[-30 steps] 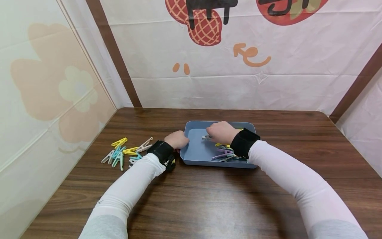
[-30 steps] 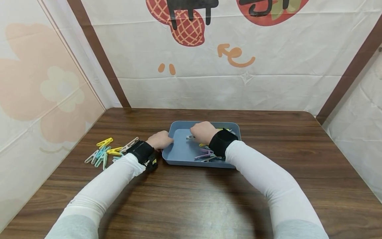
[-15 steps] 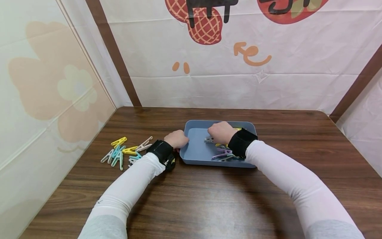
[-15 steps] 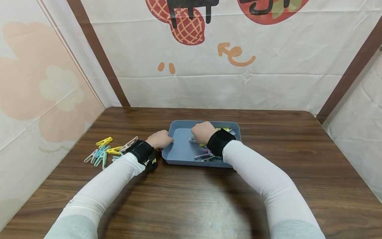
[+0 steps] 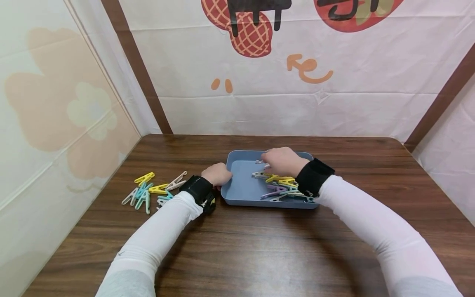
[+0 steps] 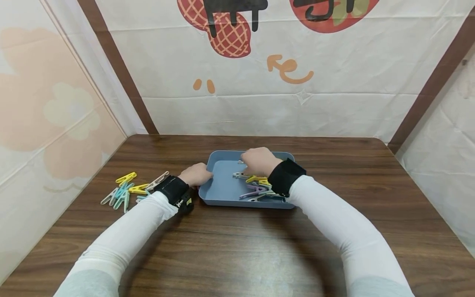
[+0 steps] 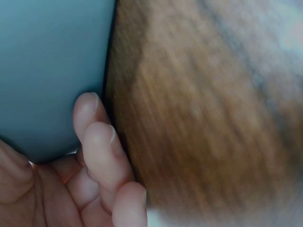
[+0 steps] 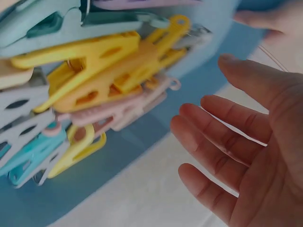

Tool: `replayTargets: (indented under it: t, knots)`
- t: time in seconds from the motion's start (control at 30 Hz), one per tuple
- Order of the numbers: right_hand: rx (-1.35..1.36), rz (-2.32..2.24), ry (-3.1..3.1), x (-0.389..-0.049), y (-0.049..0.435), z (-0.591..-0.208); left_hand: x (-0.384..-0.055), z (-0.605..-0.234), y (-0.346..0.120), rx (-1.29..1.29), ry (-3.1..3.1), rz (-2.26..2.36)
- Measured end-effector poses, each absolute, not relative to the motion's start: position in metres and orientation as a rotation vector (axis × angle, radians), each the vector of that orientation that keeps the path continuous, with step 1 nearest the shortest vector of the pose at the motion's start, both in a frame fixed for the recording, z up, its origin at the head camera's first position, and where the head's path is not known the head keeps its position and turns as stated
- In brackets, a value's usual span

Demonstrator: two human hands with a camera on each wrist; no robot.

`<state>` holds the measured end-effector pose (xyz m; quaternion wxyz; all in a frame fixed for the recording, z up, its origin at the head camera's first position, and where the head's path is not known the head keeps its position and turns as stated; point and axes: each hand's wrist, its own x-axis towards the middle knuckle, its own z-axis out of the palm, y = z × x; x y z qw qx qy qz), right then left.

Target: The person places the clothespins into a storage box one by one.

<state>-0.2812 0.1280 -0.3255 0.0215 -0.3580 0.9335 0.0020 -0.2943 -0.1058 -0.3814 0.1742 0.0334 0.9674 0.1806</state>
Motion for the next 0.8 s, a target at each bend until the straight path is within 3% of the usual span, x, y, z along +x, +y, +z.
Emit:
replayTargets:
  t: [0.4,0.8]
  knots:
    - [-0.952,-0.187,3.138,-0.246,0.192,-0.309,-0.292,-0.378,-0.104,0.091,2.752,0.493]
    - [-0.291,-0.322,3.014,-0.246,0.239,-0.333,-0.291,-0.377,-0.104,0.105,2.746,0.507]
